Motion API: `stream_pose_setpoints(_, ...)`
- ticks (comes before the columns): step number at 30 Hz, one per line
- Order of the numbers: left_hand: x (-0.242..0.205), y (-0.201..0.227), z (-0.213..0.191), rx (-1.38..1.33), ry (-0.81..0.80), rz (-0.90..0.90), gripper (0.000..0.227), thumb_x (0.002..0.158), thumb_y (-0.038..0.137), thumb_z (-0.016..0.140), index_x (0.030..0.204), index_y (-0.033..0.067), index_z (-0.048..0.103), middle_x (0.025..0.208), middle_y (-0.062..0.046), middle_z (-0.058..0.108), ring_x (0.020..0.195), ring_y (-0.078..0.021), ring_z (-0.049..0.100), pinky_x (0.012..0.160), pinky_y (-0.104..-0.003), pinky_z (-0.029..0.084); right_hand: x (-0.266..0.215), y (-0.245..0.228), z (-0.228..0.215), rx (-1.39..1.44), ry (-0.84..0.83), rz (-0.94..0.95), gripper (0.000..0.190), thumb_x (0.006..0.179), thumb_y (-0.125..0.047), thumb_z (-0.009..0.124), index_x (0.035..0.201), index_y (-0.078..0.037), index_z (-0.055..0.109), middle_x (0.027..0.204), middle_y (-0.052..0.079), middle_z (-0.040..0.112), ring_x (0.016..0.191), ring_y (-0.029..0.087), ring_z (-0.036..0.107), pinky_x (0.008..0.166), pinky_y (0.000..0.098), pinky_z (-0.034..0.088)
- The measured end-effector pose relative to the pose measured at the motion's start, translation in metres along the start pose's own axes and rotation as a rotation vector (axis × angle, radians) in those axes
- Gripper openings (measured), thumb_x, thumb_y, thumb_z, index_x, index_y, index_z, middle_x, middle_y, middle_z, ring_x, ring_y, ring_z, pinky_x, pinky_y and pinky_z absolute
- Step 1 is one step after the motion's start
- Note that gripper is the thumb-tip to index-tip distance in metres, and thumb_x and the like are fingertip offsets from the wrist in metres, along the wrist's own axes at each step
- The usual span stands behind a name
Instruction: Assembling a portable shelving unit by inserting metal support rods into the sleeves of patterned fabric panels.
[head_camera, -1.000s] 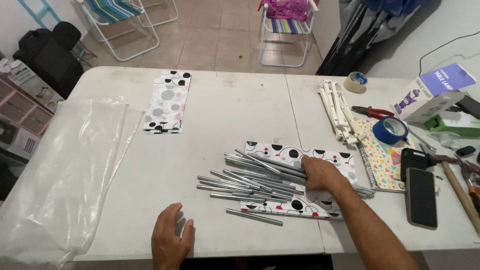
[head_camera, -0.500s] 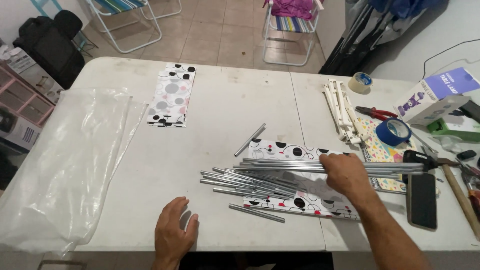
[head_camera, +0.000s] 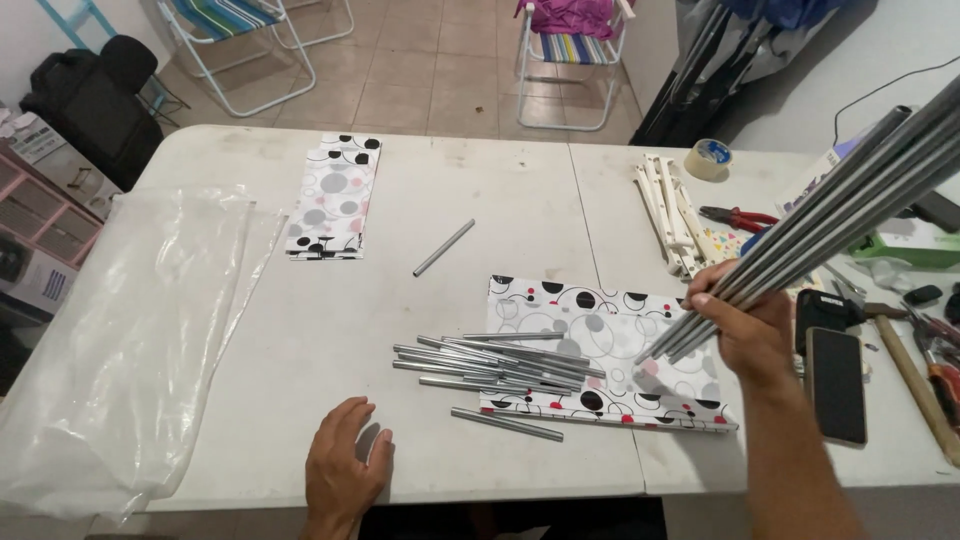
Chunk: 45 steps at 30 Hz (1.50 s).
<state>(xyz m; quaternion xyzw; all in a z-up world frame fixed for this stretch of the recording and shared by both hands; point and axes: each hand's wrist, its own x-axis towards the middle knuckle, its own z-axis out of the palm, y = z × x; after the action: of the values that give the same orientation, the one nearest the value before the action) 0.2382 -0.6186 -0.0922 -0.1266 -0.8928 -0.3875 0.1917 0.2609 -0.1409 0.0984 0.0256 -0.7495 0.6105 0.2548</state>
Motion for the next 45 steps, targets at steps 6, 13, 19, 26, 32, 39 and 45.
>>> stream_pose_setpoints(6, -0.001, 0.001, -0.002, 0.007, -0.010, -0.009, 0.042, 0.080, 0.023, 0.073, 0.119, 0.0080, 0.070, 0.128, -0.009, 0.070, 0.117, -0.0279, 0.067, 0.095, -0.045, 0.058, -0.007, 0.034, 0.030, 0.000, 0.241, 0.026, 0.012, 0.082, 0.007, 0.065, 0.089, -0.003, 0.067, 0.084, 0.008, 0.065, 0.082, 0.022, 0.064, 0.080, 0.0332, 0.058)
stream_pose_setpoints(13, 0.001, 0.005, -0.002, 0.025, -0.006, 0.009, 0.040, 0.079, 0.021, 0.075, 0.116, 0.0085, 0.071, 0.125, -0.008, 0.071, 0.115, -0.0271, 0.068, 0.094, -0.043, 0.059, -0.003, 0.017, 0.041, -0.088, 0.212, -0.004, 0.018, 0.077, 0.009, 0.068, 0.085, -0.007, 0.065, 0.083, 0.005, 0.065, 0.082, 0.020, 0.064, 0.079, 0.0347, 0.059)
stream_pose_setpoints(19, -0.004, -0.003, 0.006, 0.003, 0.076, 0.024, 0.037, 0.079, 0.023, 0.073, 0.113, 0.0102, 0.072, 0.125, -0.006, 0.071, 0.112, -0.0248, 0.069, 0.092, -0.040, 0.058, -0.014, 0.043, 0.041, -0.024, 0.096, 0.069, 0.030, 0.072, 0.008, 0.071, 0.093, -0.009, 0.059, 0.083, 0.007, 0.067, 0.081, 0.022, 0.066, 0.077, 0.0384, 0.061)
stream_pose_setpoints(26, -0.009, 0.001, 0.002, 0.014, 0.042, 0.019, 0.036, 0.080, 0.024, 0.072, 0.113, 0.0096, 0.073, 0.123, -0.007, 0.073, 0.113, -0.0253, 0.070, 0.092, -0.040, 0.059, -0.011, 0.049, 0.028, 0.013, -0.015, -0.040, 0.031, 0.074, 0.014, 0.063, 0.094, -0.009, 0.056, 0.086, 0.008, 0.063, 0.081, 0.020, 0.065, 0.077, 0.0351, 0.062)
stream_pose_setpoints(32, -0.004, -0.001, 0.008, 0.030, 0.094, 0.011, 0.036, 0.078, 0.024, 0.073, 0.111, 0.0084, 0.073, 0.121, -0.008, 0.074, 0.108, -0.0274, 0.071, 0.088, -0.041, 0.061, -0.013, 0.076, 0.044, -0.063, 0.036, 0.338, 0.014, 0.078, 0.000, 0.067, 0.089, -0.008, 0.066, 0.081, 0.009, 0.069, 0.081, 0.022, 0.068, 0.081, 0.0394, 0.060)
stream_pose_setpoints(39, -0.001, 0.000, 0.008, 0.013, 0.106, 0.038, 0.035, 0.077, 0.023, 0.074, 0.109, 0.0087, 0.073, 0.120, -0.008, 0.073, 0.106, -0.0260, 0.071, 0.088, -0.040, 0.060, 0.073, 0.024, 0.055, -0.267, 0.145, 0.833, 0.038, 0.096, -0.004, 0.059, 0.133, 0.001, 0.050, 0.080, 0.012, 0.062, 0.065, 0.019, 0.057, 0.058, 0.0325, 0.048)
stream_pose_setpoints(45, 0.001, 0.018, -0.001, 0.011, 0.060, -0.135, 0.038, 0.072, 0.024, 0.077, 0.108, 0.0110, 0.076, 0.120, -0.006, 0.076, 0.109, -0.0272, 0.072, 0.088, -0.039, 0.061, 0.126, 0.090, 0.038, -0.603, 0.017, 1.020, 0.053, 0.092, 0.001, 0.062, 0.141, 0.007, 0.045, 0.081, 0.017, 0.066, 0.074, 0.024, 0.060, 0.072, 0.0409, 0.048)
